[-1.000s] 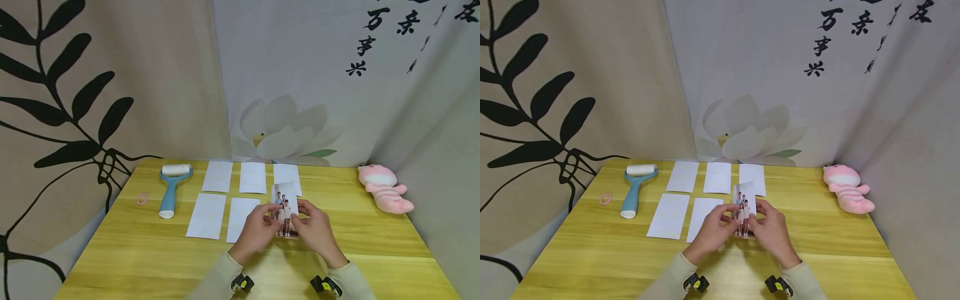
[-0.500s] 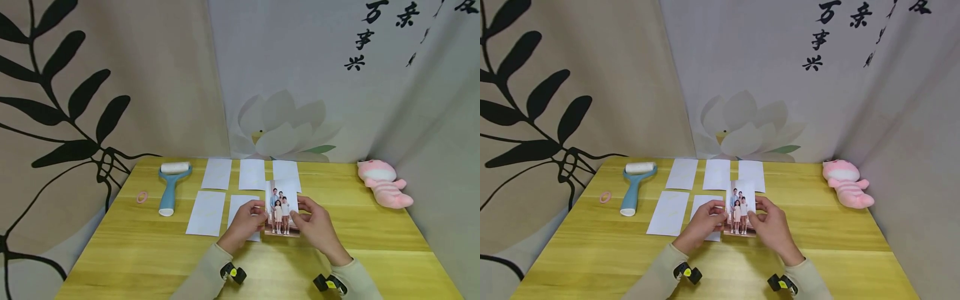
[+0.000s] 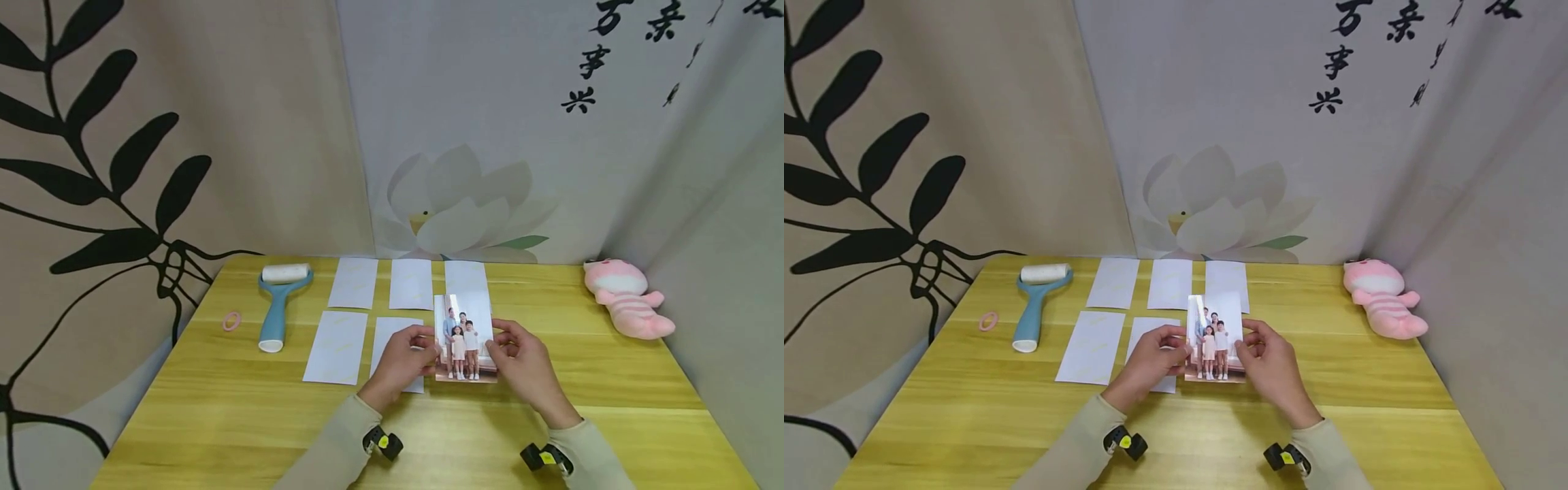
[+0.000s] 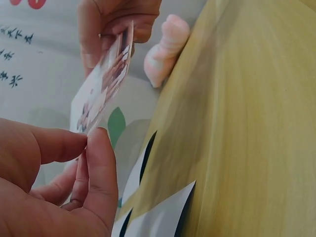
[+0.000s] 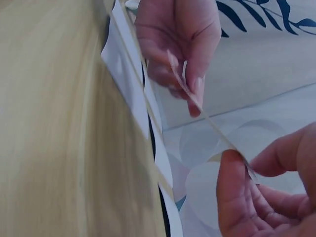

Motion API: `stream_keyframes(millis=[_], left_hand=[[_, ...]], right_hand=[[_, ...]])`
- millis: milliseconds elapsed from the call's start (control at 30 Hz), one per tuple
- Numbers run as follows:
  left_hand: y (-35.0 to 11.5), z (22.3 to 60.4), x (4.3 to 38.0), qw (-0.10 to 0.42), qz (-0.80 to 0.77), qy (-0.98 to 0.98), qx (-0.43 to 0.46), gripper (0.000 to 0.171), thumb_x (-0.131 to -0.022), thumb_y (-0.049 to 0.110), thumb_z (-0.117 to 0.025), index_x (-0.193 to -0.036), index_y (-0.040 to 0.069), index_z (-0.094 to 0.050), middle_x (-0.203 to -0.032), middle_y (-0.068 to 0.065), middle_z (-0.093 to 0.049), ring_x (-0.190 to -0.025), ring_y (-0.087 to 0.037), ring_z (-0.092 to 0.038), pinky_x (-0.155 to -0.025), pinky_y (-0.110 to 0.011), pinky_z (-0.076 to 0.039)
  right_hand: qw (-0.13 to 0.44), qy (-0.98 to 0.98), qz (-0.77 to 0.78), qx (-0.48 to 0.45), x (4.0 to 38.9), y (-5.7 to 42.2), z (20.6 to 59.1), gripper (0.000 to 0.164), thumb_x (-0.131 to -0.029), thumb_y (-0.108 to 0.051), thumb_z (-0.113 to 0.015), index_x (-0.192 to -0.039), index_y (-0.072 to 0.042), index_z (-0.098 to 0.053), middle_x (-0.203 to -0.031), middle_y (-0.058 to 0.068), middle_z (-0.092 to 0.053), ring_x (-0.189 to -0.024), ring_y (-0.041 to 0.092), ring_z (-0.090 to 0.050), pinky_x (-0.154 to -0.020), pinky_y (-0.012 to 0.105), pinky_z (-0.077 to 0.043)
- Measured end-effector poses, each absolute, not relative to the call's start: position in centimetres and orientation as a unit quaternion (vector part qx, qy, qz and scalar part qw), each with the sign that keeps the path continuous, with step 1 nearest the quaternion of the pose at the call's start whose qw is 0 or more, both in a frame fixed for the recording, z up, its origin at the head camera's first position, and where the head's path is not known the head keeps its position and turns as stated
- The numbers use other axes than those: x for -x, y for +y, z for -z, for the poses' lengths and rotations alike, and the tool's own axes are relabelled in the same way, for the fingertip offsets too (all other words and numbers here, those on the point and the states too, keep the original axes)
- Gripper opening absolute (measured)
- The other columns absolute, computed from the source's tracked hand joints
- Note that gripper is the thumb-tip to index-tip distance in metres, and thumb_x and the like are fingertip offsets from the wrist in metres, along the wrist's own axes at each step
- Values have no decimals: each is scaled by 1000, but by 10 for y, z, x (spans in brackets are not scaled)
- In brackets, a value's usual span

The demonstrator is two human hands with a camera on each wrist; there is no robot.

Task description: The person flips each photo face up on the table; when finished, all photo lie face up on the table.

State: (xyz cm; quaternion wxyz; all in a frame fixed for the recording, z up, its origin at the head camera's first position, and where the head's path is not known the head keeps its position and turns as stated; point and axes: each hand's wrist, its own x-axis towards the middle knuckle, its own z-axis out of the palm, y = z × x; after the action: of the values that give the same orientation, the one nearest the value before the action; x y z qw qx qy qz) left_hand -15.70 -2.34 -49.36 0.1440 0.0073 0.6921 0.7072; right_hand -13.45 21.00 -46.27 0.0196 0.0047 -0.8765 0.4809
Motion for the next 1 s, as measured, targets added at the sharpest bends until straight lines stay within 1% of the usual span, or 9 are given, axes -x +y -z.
stream_keyframes(millis=[167, 267, 400, 467, 633, 800, 933, 1000], left_hand=[[-19, 497, 157, 132, -701, 701, -10, 39, -96, 2, -73, -134, 0, -65, -104, -12, -63, -82, -17, -69, -71, -32, -66], [-16, 499, 156, 126, -686, 717, -14, 36, -95, 1, -73, -131, 0, -65, -101, -12, -66, -77, -17, -70, -68, -33, -65], [-13, 503, 155, 124, -659, 742, -19, 36, -96, 3, -73, -132, 0, -66, -100, -12, -70, -72, -16, -72, -69, -34, -65], [-13, 505, 155, 128, -650, 749, -19, 38, -97, 4, -72, -134, 0, -67, -101, -11, -70, -74, -16, -73, -71, -35, -66], [-10, 505, 156, 133, -637, 759, -21, 41, -98, 6, -70, -138, -3, -67, -101, -9, -70, -78, -15, -73, -71, -30, -65], [-9, 503, 156, 140, -612, 778, -29, 42, -100, 9, -66, -140, -3, -66, -102, -6, -69, -76, -12, -72, -69, -25, -63], [-9, 503, 155, 148, -594, 789, -43, 31, -101, 10, -66, -130, -1, -71, -96, -4, -67, -72, -13, -71, -68, -25, -62], [-9, 503, 156, 149, -591, 792, -47, 24, -101, 11, -66, -121, 0, -74, -91, -3, -65, -71, -13, -70, -68, -25, -61]], right_hand=[[7, -889, -458, -6, 140, 218, 470, 38, -99, -9, -67, -136, 0, -66, -97, 13, -68, -69, 13, -60, -54, 25, -49], [-13, -890, -456, 1, 141, 222, 475, 40, -98, -7, -68, -137, 2, -66, -95, 12, -70, -65, 13, -62, -55, 26, -53], [-35, -891, -452, 17, 144, 226, 485, 42, -97, -8, -70, -138, 1, -65, -97, 13, -72, -68, 16, -67, -57, 27, -58], [-41, -896, -441, 22, 145, 227, 489, 41, -97, -9, -72, -136, 1, -66, -98, 13, -72, -70, 16, -67, -57, 28, -58], [-50, -903, -427, 23, 147, 227, 494, 36, -97, -13, -74, -130, 1, -70, -98, 12, -73, -65, 15, -66, -55, 28, -55], [-56, -902, -429, 20, 148, 227, 498, 30, -97, -14, -74, -123, 0, -72, -99, 11, -73, -62, 13, -65, -55, 28, -55], [-57, -903, -425, 28, 145, 228, 498, 31, -97, -13, -74, -124, 2, -72, -102, 12, -73, -64, 14, -66, -55, 29, -56], [-58, -904, -423, 33, 143, 228, 498, 32, -97, -13, -74, -125, 2, -72, -103, 13, -74, -68, 15, -68, -56, 29, -58]])
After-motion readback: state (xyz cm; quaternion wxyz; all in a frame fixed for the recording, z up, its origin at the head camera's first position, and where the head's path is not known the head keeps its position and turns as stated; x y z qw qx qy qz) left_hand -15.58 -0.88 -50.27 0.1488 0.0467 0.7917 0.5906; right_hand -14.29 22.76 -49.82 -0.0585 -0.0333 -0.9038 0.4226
